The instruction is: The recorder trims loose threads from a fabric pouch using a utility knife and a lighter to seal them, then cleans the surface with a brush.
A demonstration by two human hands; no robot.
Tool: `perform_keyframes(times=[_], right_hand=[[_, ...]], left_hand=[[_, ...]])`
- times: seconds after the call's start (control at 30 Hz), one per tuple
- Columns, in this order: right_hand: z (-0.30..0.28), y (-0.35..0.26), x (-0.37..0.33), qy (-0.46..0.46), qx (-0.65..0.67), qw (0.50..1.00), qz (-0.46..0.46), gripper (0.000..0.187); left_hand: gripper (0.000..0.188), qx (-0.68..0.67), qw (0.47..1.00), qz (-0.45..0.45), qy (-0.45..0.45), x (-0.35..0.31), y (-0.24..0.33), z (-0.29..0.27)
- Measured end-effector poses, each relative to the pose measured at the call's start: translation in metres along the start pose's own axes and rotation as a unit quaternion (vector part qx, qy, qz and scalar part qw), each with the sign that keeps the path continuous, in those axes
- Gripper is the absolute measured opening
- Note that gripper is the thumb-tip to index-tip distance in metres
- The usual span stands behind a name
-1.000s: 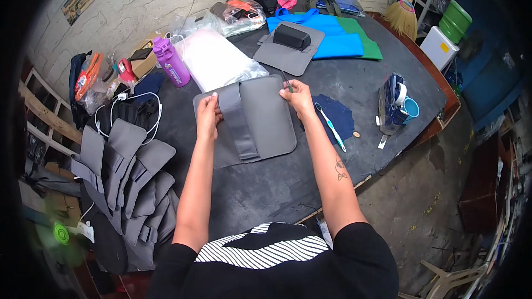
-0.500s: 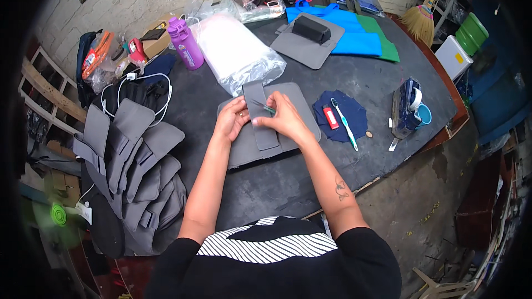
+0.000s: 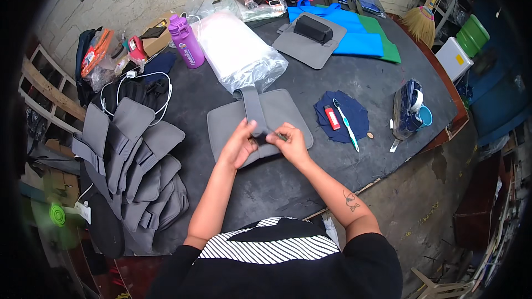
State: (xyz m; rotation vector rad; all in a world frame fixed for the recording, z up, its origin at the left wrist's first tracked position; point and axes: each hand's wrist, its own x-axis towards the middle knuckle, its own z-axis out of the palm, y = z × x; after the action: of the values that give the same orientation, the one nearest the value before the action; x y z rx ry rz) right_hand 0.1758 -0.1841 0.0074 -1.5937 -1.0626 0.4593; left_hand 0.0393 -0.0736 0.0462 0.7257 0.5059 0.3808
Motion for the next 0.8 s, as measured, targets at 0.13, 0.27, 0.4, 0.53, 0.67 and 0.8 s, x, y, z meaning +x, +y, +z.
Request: perform_keyframes(times=[0.13, 0.27, 0.4, 0.53, 0.67, 0.8], right_hand=[[0.005, 0.005, 0.020, 0.013, 0.186, 0.963, 0.194, 0.017], [0.005, -0.005, 0.087, 0.051, -0.006, 0.996, 0.068, 0.022], [-0.021, -0.013, 0.181, 0.214, 0.021, 0.976, 0.042, 0.018], [-0.036, -0.010, 0.245, 0.256, -0.215, 0.936, -0.107, 0.018], [-0.006, -0.046, 0.257, 0.180, -0.211, 0.961, -0.010, 0.021], [-0.036, 0.020, 0.305, 0.325, -0.256, 0.910, 0.022, 0.026]], left_hand=[[0.102, 0.168, 0.982, 0.084, -0.007, -0.008, -0.030, -0.006], [0.093, 0.227, 0.968, 0.101, 0.022, -0.004, -0.036, -0.015], [0.083, 0.266, 0.963, 0.053, 0.002, -0.020, -0.033, -0.023], [0.080, 0.253, 0.961, 0.101, -0.035, -0.039, -0.036, -0.025], [0.068, 0.273, 0.948, 0.162, -0.034, -0.039, -0.027, -0.033], [0.053, 0.321, 0.941, 0.084, -0.072, -0.036, -0.020, -0.023]])
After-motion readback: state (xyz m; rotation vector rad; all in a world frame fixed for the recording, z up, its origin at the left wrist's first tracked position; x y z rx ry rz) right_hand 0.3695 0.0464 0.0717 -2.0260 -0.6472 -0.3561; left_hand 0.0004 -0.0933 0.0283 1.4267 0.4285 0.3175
